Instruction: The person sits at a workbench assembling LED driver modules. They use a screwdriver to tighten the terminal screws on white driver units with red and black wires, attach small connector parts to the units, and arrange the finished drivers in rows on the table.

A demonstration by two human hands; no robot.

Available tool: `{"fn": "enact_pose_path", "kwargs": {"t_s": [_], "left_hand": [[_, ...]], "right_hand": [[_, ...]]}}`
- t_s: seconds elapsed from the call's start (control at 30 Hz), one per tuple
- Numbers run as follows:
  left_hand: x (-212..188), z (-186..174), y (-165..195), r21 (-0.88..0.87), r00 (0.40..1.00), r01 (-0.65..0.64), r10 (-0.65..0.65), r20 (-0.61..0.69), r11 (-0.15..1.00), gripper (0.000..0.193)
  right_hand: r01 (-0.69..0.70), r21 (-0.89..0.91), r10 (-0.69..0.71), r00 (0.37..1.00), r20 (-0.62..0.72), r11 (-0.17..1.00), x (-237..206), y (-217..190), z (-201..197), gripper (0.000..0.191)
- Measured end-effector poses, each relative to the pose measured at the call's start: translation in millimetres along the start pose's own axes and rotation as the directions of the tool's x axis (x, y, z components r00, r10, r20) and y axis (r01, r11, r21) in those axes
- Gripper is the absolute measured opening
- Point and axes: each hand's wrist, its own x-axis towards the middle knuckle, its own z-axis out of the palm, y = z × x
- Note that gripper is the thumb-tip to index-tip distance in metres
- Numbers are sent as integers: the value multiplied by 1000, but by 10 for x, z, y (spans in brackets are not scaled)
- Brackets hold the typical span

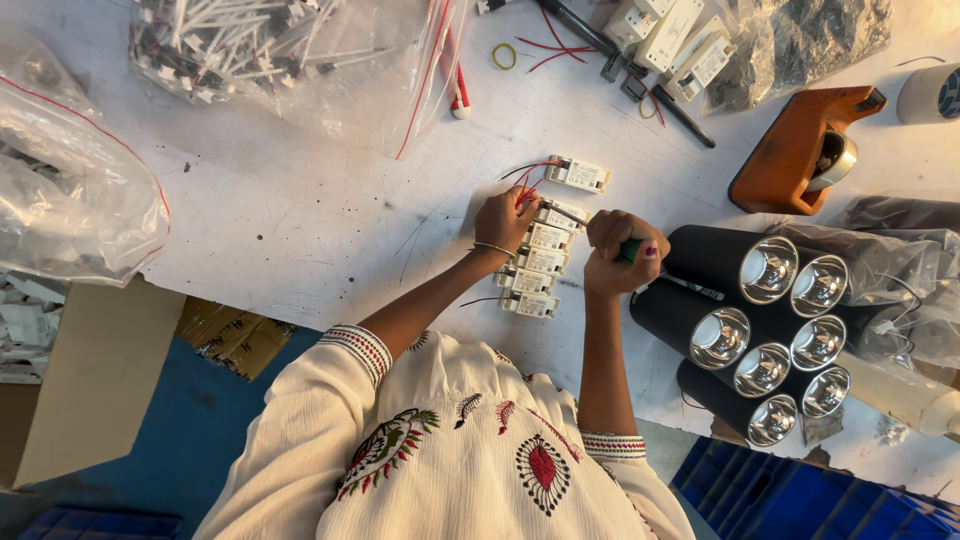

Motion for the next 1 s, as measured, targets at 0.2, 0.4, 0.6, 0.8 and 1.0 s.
{"fn": "enact_pose_path", "kwargs": {"t_s": [0.2,0.4,0.6,0.8,1.0], "left_hand": [[69,-163,-17,-30,995,19,-16,96,999,19],[198,-330,-212,-109,995,-63,71,73,992,19],[190,-655,-325,-25,990,-108,106,-89,994,18],[-104,-594,-264,-12,988,-156,156,15,988,14],[-383,-223,-357,161,985,-164,151,90,973,18]], "right_hand": [[-45,70,49,997,-57,997,-20,-91,-8,58],[-51,112,51,999,-1,992,-236,-261,38,60],[-62,35,61,998,33,997,-304,-280,112,62],[-87,22,86,995,45,996,-331,-273,169,62],[-66,9,66,996,63,998,-351,-249,258,61]]}}
